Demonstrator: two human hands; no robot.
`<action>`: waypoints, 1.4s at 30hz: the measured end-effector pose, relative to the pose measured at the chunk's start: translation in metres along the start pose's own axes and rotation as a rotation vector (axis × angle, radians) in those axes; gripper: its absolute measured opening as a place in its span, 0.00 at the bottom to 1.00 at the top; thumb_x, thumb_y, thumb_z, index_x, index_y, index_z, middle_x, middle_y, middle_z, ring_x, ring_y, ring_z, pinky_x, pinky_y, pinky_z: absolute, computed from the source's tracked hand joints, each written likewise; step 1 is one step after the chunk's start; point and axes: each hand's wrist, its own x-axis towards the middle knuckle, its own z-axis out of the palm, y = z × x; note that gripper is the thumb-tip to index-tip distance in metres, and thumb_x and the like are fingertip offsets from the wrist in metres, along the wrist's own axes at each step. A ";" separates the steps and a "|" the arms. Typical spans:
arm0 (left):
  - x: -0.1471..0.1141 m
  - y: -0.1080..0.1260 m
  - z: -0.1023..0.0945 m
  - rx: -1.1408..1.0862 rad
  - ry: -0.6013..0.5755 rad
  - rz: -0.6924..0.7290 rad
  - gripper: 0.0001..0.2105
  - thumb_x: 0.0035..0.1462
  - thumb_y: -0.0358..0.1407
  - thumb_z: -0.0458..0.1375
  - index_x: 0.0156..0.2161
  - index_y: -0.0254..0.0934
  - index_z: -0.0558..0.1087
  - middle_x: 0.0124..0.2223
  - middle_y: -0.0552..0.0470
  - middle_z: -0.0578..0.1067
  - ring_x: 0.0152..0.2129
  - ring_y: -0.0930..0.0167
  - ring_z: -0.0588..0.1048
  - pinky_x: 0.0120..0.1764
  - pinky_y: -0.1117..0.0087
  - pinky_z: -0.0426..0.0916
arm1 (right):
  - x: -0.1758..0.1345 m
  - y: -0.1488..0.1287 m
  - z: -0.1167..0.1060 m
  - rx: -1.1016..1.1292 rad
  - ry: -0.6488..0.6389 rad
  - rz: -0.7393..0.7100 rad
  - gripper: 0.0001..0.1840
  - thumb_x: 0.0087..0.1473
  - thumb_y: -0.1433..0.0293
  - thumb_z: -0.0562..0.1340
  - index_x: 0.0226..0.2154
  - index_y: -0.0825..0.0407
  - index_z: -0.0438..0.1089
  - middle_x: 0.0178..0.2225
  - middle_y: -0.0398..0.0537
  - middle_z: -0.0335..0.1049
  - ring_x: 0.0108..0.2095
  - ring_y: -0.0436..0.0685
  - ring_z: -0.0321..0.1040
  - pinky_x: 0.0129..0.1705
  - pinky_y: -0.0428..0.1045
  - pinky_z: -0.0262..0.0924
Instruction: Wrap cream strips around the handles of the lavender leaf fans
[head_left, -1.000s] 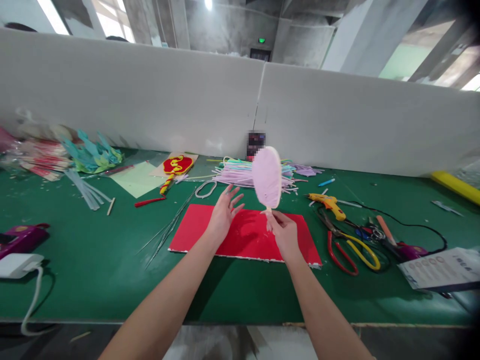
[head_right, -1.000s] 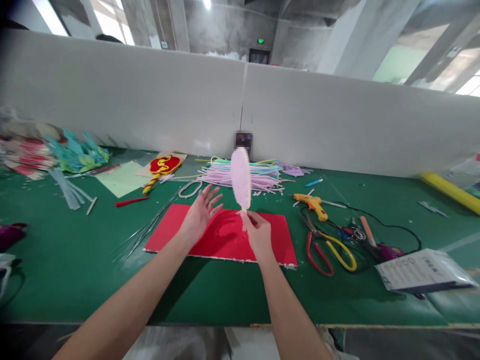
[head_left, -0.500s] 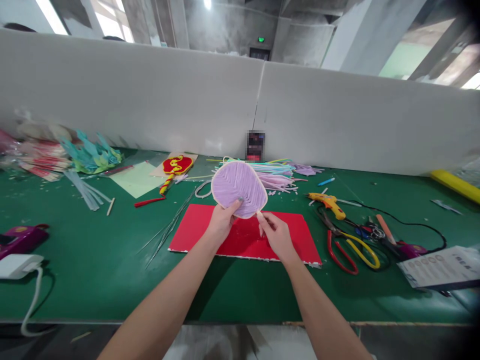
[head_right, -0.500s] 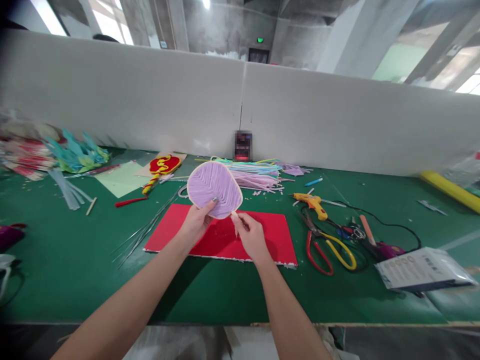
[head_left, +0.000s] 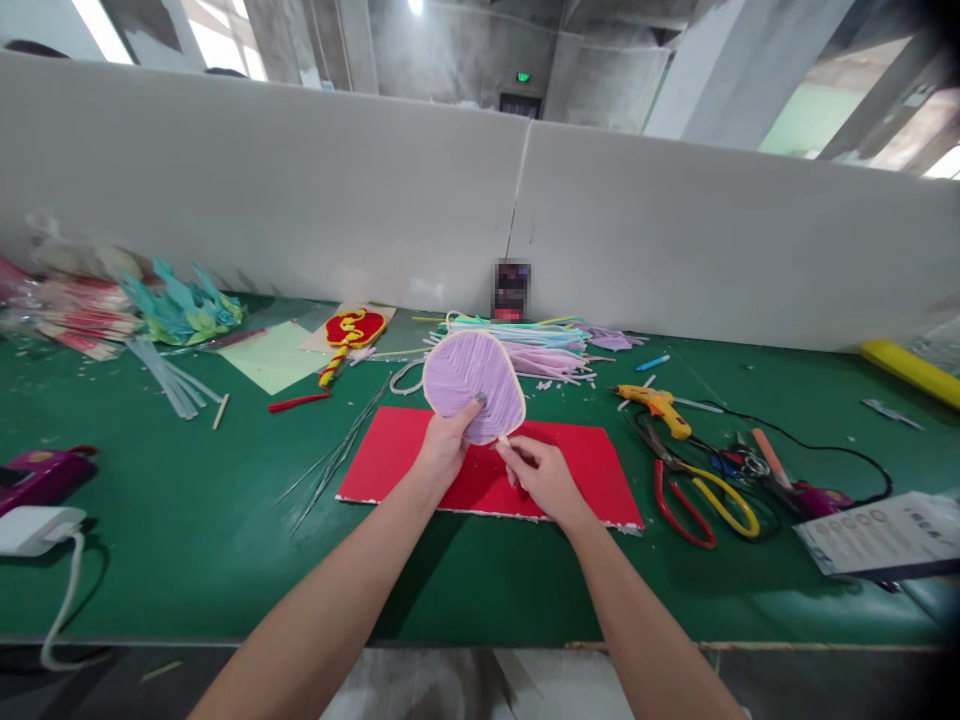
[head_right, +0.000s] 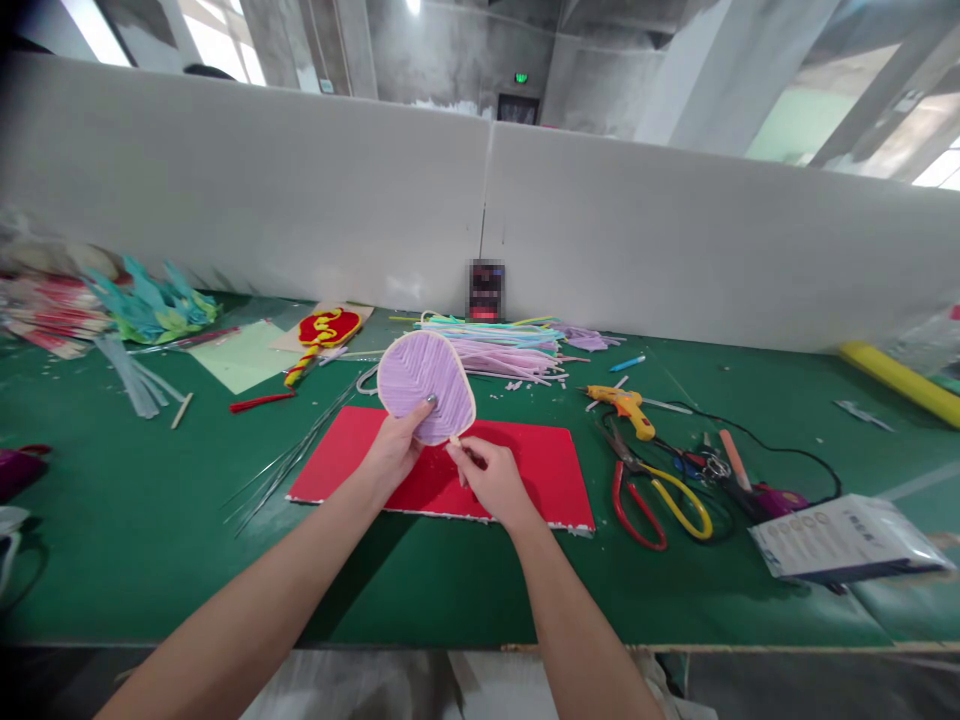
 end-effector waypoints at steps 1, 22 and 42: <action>0.000 0.000 -0.001 0.009 -0.011 0.004 0.21 0.37 0.29 0.66 0.41 0.34 0.72 0.41 0.48 0.76 0.40 0.66 0.73 0.47 0.65 0.65 | 0.000 0.000 0.000 0.008 0.000 0.003 0.17 0.52 0.57 0.53 0.27 0.53 0.68 0.14 0.39 0.59 0.16 0.47 0.56 0.21 0.44 0.52; -0.001 0.001 0.000 -0.011 -0.021 -0.056 0.17 0.39 0.29 0.65 0.38 0.34 0.73 0.38 0.50 0.77 0.35 0.68 0.75 0.43 0.67 0.68 | -0.001 0.004 0.002 -0.020 0.001 -0.019 0.16 0.52 0.57 0.53 0.24 0.51 0.66 0.14 0.38 0.58 0.16 0.48 0.56 0.22 0.44 0.54; -0.001 0.002 0.003 -0.014 0.018 -0.016 0.17 0.38 0.31 0.65 0.38 0.34 0.73 0.39 0.49 0.77 0.39 0.65 0.74 0.47 0.64 0.66 | -0.002 0.000 0.004 -0.006 -0.001 -0.015 0.17 0.51 0.57 0.54 0.22 0.51 0.66 0.14 0.38 0.59 0.15 0.48 0.56 0.22 0.45 0.54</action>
